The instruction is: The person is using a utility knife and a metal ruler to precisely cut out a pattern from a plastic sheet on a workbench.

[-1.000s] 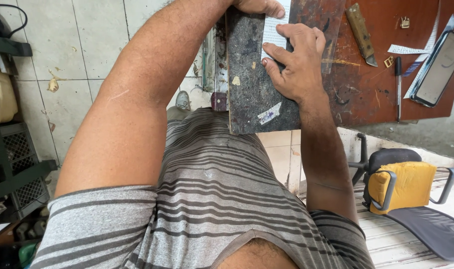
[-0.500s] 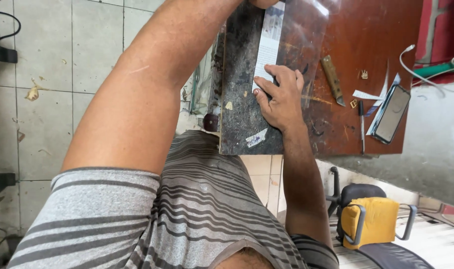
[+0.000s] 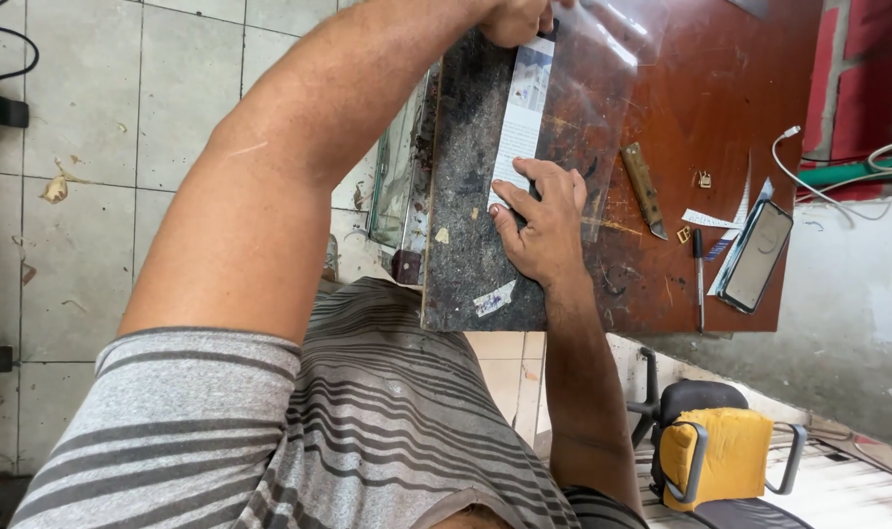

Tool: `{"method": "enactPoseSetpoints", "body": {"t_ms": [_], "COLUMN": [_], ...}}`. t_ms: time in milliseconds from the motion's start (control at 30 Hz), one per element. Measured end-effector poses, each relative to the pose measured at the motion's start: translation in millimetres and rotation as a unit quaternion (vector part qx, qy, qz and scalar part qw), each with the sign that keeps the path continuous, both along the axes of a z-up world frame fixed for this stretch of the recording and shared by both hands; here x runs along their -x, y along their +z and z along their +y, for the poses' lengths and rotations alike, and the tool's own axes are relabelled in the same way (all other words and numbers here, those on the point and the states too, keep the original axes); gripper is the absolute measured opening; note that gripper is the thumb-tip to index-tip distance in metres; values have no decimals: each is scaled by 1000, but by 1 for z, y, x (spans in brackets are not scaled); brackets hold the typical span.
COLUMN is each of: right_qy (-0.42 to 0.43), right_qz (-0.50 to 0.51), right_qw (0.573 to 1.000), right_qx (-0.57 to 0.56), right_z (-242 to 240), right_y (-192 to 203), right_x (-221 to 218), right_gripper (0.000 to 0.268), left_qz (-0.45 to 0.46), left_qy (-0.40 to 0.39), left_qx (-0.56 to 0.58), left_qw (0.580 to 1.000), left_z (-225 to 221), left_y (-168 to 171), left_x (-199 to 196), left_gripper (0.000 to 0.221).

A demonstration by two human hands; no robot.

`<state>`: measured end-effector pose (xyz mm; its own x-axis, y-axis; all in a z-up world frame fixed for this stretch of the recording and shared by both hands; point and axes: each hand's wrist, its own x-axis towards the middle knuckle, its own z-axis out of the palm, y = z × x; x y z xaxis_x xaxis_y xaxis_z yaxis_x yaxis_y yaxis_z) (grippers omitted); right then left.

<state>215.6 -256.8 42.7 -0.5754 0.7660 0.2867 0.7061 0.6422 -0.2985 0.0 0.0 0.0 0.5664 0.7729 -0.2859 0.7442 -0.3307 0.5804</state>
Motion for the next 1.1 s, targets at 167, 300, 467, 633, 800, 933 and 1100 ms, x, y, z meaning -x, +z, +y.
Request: {"method": "enactPoseSetpoints", "body": {"t_ms": [167,300,467,633,800,933,1100], "right_qy": [-5,-4,-6,-4,-5,-8,28], "right_qz": [5,-10,-15,-4,0,-3,18], "right_qw": [1000,1000,1000,1000,1000,1000,999], "right_qx": [1,-12,-5,-17,-17,-10,-21], "right_z": [-2,0,-1,-1,-1,-1,4], "right_y": [10,6,7,4,3,5,-1], "right_x": [6,4,5,5,4,5,-2], "right_gripper": [21,23,22,21,22,24,23], "left_qz": [255,226,161,127,138,215,203], "left_qy": [-68,52,116,105,105,81,54], "left_qx": [-112,-119,-97,-91,-84,-153,-302], "left_qw": [958,966,975,982,981,961,930], "left_z": [-93,-117,-125,-127,-129,-120,-133], "left_y": [114,84,69,68,77,73,5], "left_x": [-44,-71,-75,-68,-65,-66,-52], "left_gripper": [48,38,47,49,50,51,39]}}
